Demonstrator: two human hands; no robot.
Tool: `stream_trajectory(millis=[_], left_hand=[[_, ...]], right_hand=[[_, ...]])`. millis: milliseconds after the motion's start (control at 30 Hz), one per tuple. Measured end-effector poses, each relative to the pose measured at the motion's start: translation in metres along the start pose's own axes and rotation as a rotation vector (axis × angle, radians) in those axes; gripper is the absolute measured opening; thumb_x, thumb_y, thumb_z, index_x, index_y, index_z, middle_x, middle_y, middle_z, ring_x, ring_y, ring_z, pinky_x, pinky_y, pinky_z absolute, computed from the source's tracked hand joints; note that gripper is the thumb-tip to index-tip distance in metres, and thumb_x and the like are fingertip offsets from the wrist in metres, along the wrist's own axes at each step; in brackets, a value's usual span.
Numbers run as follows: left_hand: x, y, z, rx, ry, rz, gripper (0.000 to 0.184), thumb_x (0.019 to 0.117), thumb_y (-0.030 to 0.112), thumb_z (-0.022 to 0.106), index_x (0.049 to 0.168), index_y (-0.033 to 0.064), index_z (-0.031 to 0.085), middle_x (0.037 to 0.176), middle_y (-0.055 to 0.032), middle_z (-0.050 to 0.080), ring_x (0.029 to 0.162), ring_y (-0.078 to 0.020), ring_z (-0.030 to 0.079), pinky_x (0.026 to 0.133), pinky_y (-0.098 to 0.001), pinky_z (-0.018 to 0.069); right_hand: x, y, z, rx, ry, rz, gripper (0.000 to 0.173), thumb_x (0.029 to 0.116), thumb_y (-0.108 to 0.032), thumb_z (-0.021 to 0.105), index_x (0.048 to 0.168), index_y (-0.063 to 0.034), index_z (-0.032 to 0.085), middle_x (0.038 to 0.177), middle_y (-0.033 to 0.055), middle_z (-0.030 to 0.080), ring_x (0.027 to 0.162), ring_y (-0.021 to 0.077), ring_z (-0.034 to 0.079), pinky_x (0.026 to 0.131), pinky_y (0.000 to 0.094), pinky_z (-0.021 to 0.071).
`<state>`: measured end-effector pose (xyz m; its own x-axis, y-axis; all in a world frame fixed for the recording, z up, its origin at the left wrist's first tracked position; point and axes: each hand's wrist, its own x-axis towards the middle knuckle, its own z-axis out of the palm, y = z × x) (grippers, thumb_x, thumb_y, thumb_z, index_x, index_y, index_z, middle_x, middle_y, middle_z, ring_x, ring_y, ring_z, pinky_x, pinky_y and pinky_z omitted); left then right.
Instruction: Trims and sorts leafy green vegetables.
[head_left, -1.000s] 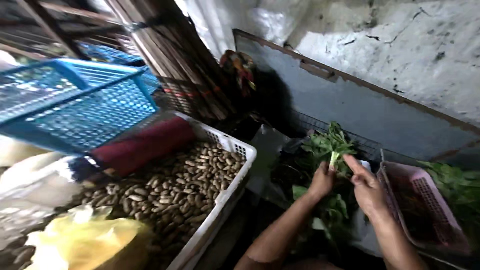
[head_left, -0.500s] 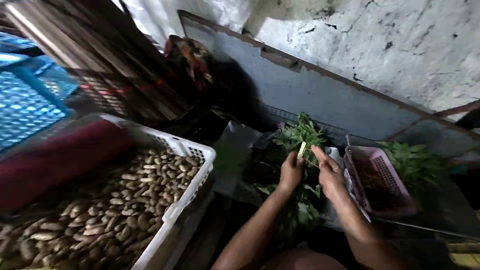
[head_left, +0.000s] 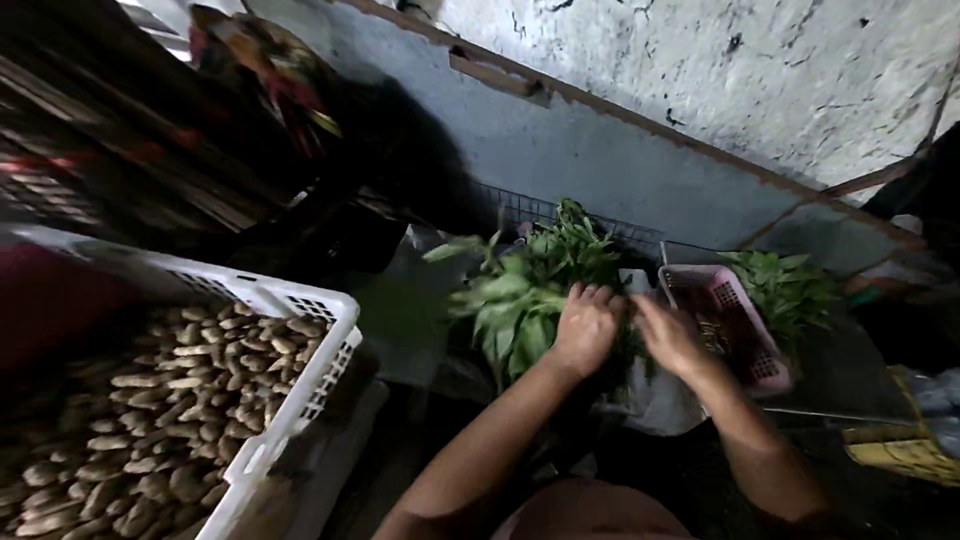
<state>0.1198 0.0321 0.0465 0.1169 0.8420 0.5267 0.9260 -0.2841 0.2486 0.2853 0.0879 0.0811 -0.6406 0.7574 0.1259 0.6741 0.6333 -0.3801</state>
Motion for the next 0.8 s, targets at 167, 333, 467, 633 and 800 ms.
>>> stream_trajectory(millis=[167,333,467,633,800], left_hand=[[0.01,0.014,0.03,-0.06,0.17,0.181,0.032,0.0987,0.007,0.057,0.128,0.0134,0.07,0.139,-0.0155,0.062,0.132,-0.034,0.057,0.115,-0.0604,0.0367],[-0.023,-0.059,0.086,-0.343,-0.175,-0.536,0.031,0.1039,0.013,0.054,0.131,0.0065,0.067,0.135,-0.0165,0.063,0.127,-0.0304,0.06,0.11,-0.0467,0.0485],[-0.038,-0.117,0.11,-0.351,-0.242,-1.034,0.034,0.1052,0.016,0.053,0.135,0.0026,0.061,0.138,-0.0228,0.06,0.127,-0.039,0.058,0.108,-0.0567,0.0457],[-0.032,-0.144,0.142,-0.369,-0.384,-1.272,0.039,0.1059,0.029,0.054,0.13,-0.0008,0.062,0.126,-0.0263,0.065,0.12,-0.0402,0.063,0.102,-0.0574,0.0492],[-0.033,-0.156,0.157,-0.474,-0.385,-1.335,0.045,0.0995,0.033,0.065,0.128,-0.002,0.063,0.126,-0.0257,0.065,0.118,-0.0391,0.064,0.101,-0.0572,0.05]], right_hand=[[0.002,0.099,-0.051,0.08,0.542,0.14,0.038,0.1092,-0.017,0.043,0.141,-0.0024,0.056,0.129,0.024,0.064,0.113,0.0357,0.067,0.099,0.0548,0.0535],[-0.022,0.23,-0.058,0.06,0.657,0.494,0.045,0.1092,-0.017,0.041,0.147,0.0066,0.042,0.134,0.0312,0.058,0.119,0.0386,0.062,0.104,0.0488,0.05],[-0.05,0.303,-0.025,0.001,0.249,0.875,0.044,0.1067,-0.014,0.052,0.145,0.0065,0.047,0.139,0.0348,0.054,0.131,0.0492,0.053,0.109,0.0629,0.0419],[-0.065,0.338,0.008,0.018,0.166,0.878,0.036,0.1066,-0.017,0.053,0.136,0.0034,0.057,0.134,0.0311,0.059,0.127,0.0452,0.057,0.107,0.0615,0.0446],[-0.034,0.27,-0.015,-0.056,0.401,0.87,0.046,0.1068,-0.021,0.05,0.146,0.0022,0.05,0.145,0.0294,0.052,0.137,0.0426,0.05,0.115,0.0556,0.0393]])
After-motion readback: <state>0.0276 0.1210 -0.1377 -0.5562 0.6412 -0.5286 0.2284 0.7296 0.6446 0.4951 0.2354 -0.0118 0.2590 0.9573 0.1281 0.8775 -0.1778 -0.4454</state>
